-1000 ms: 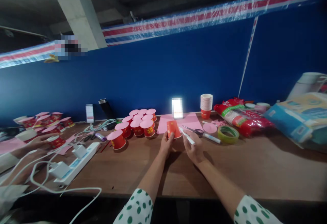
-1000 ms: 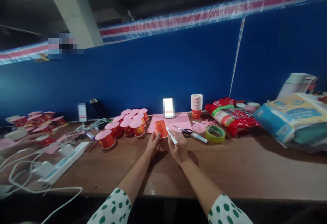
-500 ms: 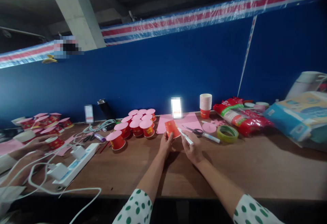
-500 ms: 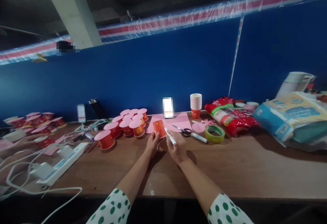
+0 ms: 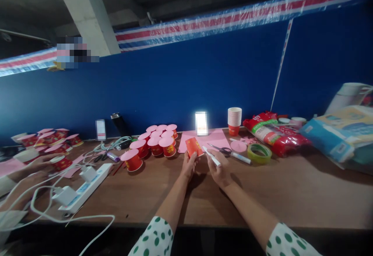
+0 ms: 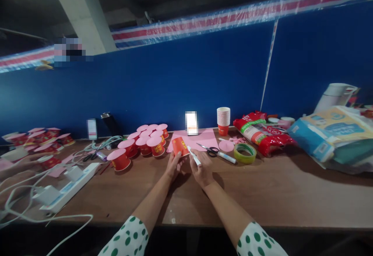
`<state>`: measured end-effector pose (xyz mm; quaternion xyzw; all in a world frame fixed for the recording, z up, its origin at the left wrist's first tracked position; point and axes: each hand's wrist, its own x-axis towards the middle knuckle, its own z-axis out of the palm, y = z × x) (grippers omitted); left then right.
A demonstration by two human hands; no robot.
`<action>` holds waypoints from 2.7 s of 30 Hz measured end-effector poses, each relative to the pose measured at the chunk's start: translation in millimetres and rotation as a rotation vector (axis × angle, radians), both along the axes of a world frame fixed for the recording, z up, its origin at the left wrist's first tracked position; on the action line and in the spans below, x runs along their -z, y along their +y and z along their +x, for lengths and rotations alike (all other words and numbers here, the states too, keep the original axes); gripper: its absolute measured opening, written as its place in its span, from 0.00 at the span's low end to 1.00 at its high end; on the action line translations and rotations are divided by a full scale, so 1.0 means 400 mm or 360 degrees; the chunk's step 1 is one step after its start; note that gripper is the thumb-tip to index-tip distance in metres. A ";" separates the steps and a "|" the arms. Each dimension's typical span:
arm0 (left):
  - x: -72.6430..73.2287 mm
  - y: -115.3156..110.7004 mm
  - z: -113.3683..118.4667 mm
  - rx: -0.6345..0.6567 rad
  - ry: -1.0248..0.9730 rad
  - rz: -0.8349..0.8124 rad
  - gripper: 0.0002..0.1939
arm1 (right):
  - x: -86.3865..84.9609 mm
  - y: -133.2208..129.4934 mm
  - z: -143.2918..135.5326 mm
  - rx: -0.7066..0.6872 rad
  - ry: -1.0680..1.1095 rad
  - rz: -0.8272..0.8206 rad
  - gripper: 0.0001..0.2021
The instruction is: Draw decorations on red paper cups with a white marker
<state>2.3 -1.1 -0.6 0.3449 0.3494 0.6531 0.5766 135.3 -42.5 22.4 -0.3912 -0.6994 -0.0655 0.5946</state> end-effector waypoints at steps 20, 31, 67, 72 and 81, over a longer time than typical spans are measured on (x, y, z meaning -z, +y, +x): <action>0.028 0.016 -0.004 0.0040 0.0094 -0.0003 0.27 | 0.003 -0.003 -0.007 -0.0074 -0.0046 -0.0034 0.10; 0.018 -0.008 -0.009 0.0093 0.0309 0.0164 0.28 | 0.001 -0.006 -0.010 -0.0112 -0.0094 -0.0019 0.11; 0.009 -0.011 -0.005 0.0078 0.0737 0.0273 0.27 | 0.010 0.009 0.004 -0.0070 -0.0066 -0.0055 0.11; -0.003 -0.024 -0.005 0.0088 0.0780 0.0277 0.26 | 0.008 0.010 0.003 -0.0046 -0.0042 -0.0063 0.11; -0.015 -0.033 -0.004 0.0123 0.0789 0.0304 0.24 | 0.006 0.008 0.005 -0.0032 -0.0084 -0.0057 0.12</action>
